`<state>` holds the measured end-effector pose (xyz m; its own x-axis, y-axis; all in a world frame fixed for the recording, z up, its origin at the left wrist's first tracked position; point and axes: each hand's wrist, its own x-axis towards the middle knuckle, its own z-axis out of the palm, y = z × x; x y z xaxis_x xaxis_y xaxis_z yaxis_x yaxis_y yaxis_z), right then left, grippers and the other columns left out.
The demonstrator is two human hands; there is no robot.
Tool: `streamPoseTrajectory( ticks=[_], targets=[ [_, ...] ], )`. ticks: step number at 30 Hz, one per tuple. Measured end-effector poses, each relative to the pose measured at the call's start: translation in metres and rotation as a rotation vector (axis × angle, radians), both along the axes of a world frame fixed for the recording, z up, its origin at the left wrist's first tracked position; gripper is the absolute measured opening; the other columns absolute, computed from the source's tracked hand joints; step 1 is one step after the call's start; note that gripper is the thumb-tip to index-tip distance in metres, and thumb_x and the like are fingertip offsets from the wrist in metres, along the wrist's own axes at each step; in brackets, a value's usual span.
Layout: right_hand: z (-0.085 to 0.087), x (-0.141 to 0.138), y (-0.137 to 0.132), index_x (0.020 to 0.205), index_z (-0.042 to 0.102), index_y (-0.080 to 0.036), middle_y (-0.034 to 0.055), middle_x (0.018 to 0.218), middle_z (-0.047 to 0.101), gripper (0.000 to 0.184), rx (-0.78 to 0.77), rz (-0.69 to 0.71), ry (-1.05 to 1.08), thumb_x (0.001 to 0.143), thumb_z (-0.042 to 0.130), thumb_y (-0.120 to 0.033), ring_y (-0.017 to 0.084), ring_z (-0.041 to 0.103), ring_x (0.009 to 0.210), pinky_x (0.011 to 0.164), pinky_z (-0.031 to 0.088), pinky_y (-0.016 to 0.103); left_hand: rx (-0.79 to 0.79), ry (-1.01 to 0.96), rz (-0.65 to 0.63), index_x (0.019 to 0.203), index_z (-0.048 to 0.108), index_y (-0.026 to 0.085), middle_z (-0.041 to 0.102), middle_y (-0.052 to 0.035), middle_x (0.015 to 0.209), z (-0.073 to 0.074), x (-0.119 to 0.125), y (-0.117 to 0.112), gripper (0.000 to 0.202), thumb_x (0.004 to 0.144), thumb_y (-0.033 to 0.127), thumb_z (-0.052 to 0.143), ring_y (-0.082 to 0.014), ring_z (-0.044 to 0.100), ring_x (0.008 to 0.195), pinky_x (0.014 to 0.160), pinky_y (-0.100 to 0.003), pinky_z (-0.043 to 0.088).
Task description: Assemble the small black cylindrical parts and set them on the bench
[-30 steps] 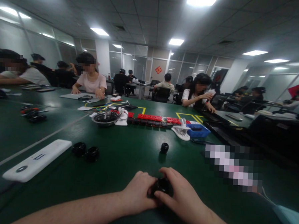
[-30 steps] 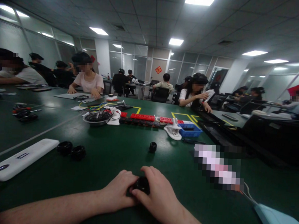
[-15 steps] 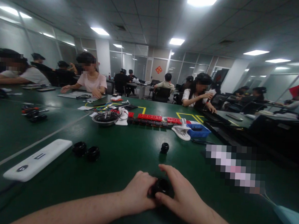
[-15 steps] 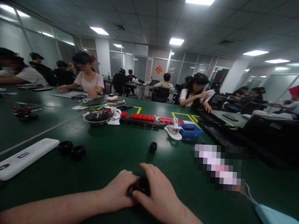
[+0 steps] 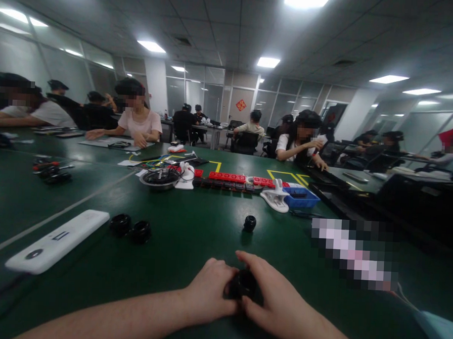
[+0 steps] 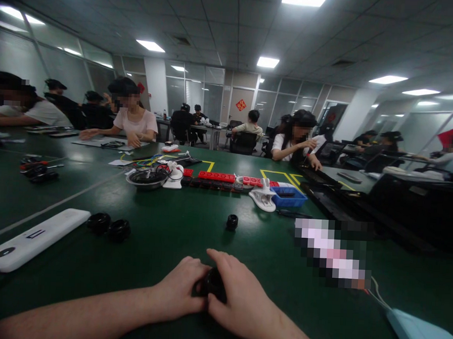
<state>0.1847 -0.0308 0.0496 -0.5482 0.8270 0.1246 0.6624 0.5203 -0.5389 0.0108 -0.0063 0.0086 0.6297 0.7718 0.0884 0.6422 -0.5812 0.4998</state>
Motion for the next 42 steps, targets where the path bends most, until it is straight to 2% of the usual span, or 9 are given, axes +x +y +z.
streamPoseTrajectory(
  ticks=[3,6,9,15,22,25,33,38,42],
  targets=[
    [0.0001,-0.0029,0.0032,0.128,0.037,-0.013,0.0132,0.125,0.048,0.065,-0.058,-0.109,-0.019,0.068,0.060,-0.023,0.025,0.047,0.111,0.095,0.037,0.039,0.004,0.006,0.009,0.066,0.049,0.018,0.056,0.0036,0.066,0.0004,0.0003,-0.0006,0.025,0.068,0.038,0.064,-0.0168,0.052,0.067,0.063,-0.027,0.031],
    [-0.0006,-0.0041,0.0051,0.122,0.044,-0.012,0.0128,0.110,0.057,0.057,-0.093,-0.171,-0.031,0.070,0.062,-0.027,0.025,0.054,0.100,0.088,0.042,0.038,0.018,0.005,-0.003,0.066,0.049,0.018,0.056,0.0042,0.066,-0.0003,0.0002,-0.0008,0.025,0.071,0.039,0.061,-0.0162,0.052,0.067,0.063,-0.026,0.031],
    [0.0000,-0.0031,0.0032,0.121,0.044,-0.013,0.0104,0.106,0.059,0.053,-0.074,-0.125,0.001,0.070,0.058,-0.021,0.022,0.056,0.097,0.086,0.043,0.035,0.032,0.026,-0.001,0.067,0.049,0.018,0.055,0.0043,0.065,-0.0005,0.0000,-0.0005,0.025,0.071,0.040,0.061,-0.0160,0.051,0.065,0.062,-0.026,0.031],
    [0.0029,-0.0006,-0.0009,0.126,0.039,-0.016,0.0103,0.119,0.054,0.059,-0.017,-0.048,0.014,0.068,0.051,-0.012,0.021,0.051,0.108,0.094,0.038,0.036,0.020,0.041,-0.007,0.069,0.050,0.018,0.055,0.0044,0.066,-0.0004,0.0003,-0.0006,0.024,0.071,0.040,0.061,-0.0161,0.051,0.066,0.062,-0.027,0.032],
    [-0.0032,-0.0037,0.0020,0.117,0.048,-0.015,0.0108,0.113,0.056,0.051,-0.049,-0.152,-0.014,0.069,0.062,-0.024,0.024,0.053,0.102,0.089,0.042,0.036,0.032,0.030,-0.004,0.067,0.048,0.018,0.056,0.0036,0.066,-0.0031,-0.0002,0.0004,0.024,0.069,0.037,0.063,-0.0172,0.052,0.067,0.063,-0.027,0.031],
    [-0.0044,-0.0029,0.0015,0.114,0.049,-0.016,0.0091,0.109,0.058,0.046,-0.019,-0.099,0.008,0.070,0.059,-0.018,0.021,0.055,0.100,0.088,0.043,0.034,0.025,0.018,-0.005,0.068,0.049,0.018,0.055,0.0040,0.065,-0.0027,0.0000,0.0003,0.022,0.068,0.034,0.063,-0.0166,0.051,0.066,0.062,-0.027,0.030],
    [0.0018,-0.0012,-0.0014,0.125,0.039,-0.015,0.0105,0.116,0.054,0.058,-0.003,-0.009,0.014,0.069,0.051,-0.012,0.021,0.052,0.104,0.092,0.040,0.037,-0.006,0.018,-0.006,0.068,0.049,0.018,0.056,0.0033,0.066,0.0006,0.0007,-0.0002,0.023,0.070,0.036,0.062,-0.0168,0.051,0.066,0.064,-0.027,0.032],
    [0.0006,-0.0046,-0.0010,0.125,0.041,-0.014,0.0130,0.119,0.052,0.063,-0.040,-0.088,-0.030,0.068,0.064,-0.026,0.025,0.050,0.107,0.093,0.039,0.039,-0.001,0.052,-0.021,0.072,0.050,0.018,0.056,0.0029,0.068,-0.0055,-0.0003,0.0022,0.024,0.069,0.037,0.064,-0.0176,0.051,0.069,0.065,-0.028,0.033],
    [-0.0020,-0.0040,0.0002,0.119,0.046,-0.015,0.0106,0.111,0.056,0.052,-0.021,-0.082,-0.021,0.069,0.061,-0.021,0.023,0.053,0.102,0.090,0.041,0.036,0.014,0.042,-0.020,0.070,0.049,0.018,0.055,0.0039,0.067,-0.0067,-0.0005,0.0020,0.021,0.069,0.034,0.063,-0.0166,0.051,0.068,0.064,-0.027,0.032]
  ],
)
